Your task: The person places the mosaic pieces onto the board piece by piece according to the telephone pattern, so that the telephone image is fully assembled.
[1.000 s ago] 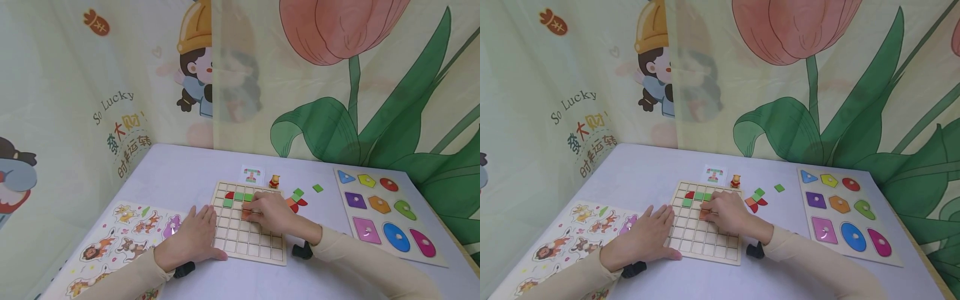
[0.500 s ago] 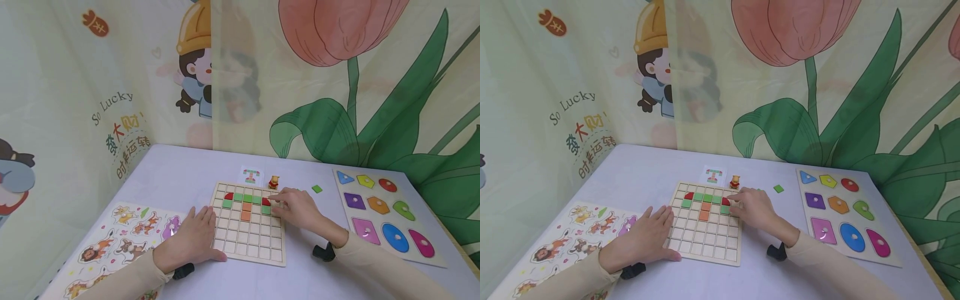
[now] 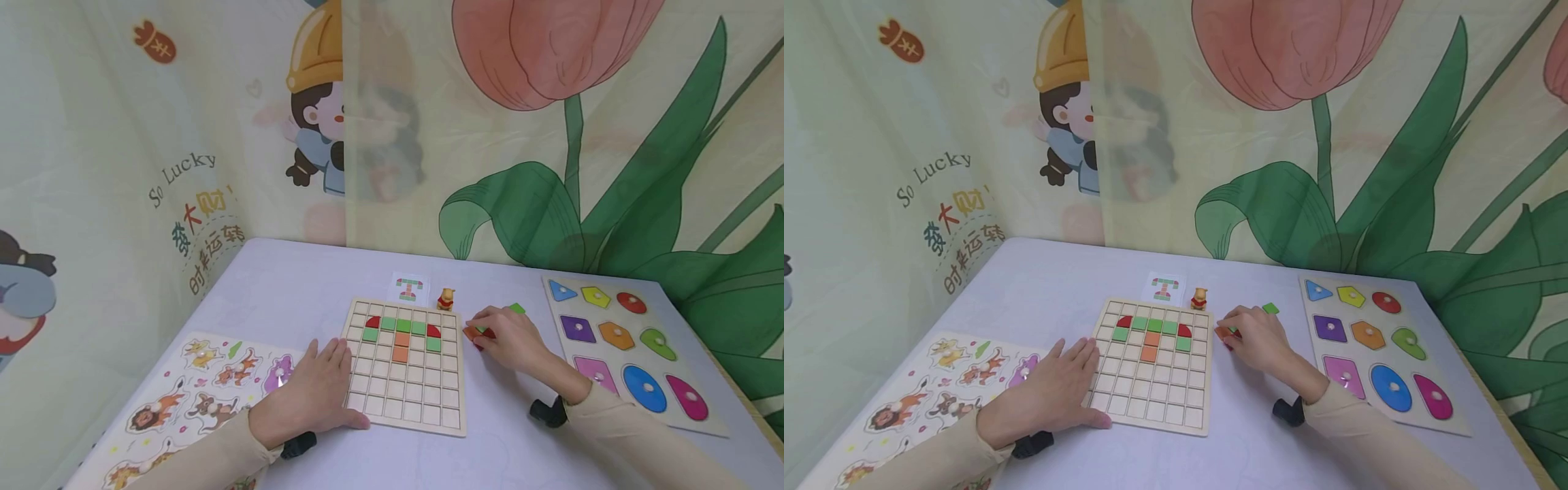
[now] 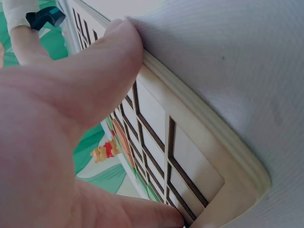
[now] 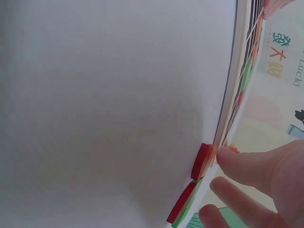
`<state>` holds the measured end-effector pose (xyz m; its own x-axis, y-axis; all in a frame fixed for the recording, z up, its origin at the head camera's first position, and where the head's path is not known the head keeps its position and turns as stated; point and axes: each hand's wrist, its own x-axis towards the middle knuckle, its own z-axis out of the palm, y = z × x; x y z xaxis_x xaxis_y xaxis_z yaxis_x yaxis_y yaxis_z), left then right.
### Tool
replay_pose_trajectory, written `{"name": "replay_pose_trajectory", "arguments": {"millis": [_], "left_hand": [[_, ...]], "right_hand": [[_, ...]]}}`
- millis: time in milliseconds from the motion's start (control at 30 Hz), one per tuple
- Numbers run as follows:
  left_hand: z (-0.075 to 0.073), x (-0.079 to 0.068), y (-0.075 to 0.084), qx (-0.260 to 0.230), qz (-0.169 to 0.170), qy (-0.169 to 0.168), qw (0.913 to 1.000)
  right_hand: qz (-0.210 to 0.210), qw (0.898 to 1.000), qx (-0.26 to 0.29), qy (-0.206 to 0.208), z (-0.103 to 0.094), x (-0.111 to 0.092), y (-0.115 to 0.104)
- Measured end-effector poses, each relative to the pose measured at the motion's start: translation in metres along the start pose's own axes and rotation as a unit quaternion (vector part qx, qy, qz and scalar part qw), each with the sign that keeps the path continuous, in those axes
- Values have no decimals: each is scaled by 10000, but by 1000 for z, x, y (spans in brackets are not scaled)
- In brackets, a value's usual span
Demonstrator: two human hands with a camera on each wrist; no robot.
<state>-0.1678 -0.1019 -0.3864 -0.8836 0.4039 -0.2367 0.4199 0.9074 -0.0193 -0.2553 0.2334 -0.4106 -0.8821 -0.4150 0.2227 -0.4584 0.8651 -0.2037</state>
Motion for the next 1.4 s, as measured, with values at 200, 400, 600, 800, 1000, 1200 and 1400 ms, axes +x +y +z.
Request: {"name": "replay_pose_trajectory", "arguments": {"millis": [200, 400, 600, 800, 1000, 1200, 1400], "left_hand": [[1, 0, 0, -13, 4, 12, 10000], [2, 0, -1, 1, 6, 22, 10000], [2, 1, -1, -97, -5, -3, 10000], [1, 1, -1, -94, -26, -5, 10000], [1, 1, -1, -105, -32, -30, 9999], [1, 0, -2, -187, -3, -35, 9998], [1, -1, -1, -201, 1, 10, 9998]], "right_hand": [[-346, 9991, -233, 51, 4, 5, 5], [-491, 9977, -465, 48, 3, 11, 5], [-375, 9959, -817, -71, 2, 12, 4], [-293, 9945, -985, -199, 3, 14, 1], [-248, 9936, -1073, -229, 2, 16, 0], [-229, 9915, -1228, -357, 3, 18, -1], [-231, 9914, -1238, -351, 6, 17, 0]]}}
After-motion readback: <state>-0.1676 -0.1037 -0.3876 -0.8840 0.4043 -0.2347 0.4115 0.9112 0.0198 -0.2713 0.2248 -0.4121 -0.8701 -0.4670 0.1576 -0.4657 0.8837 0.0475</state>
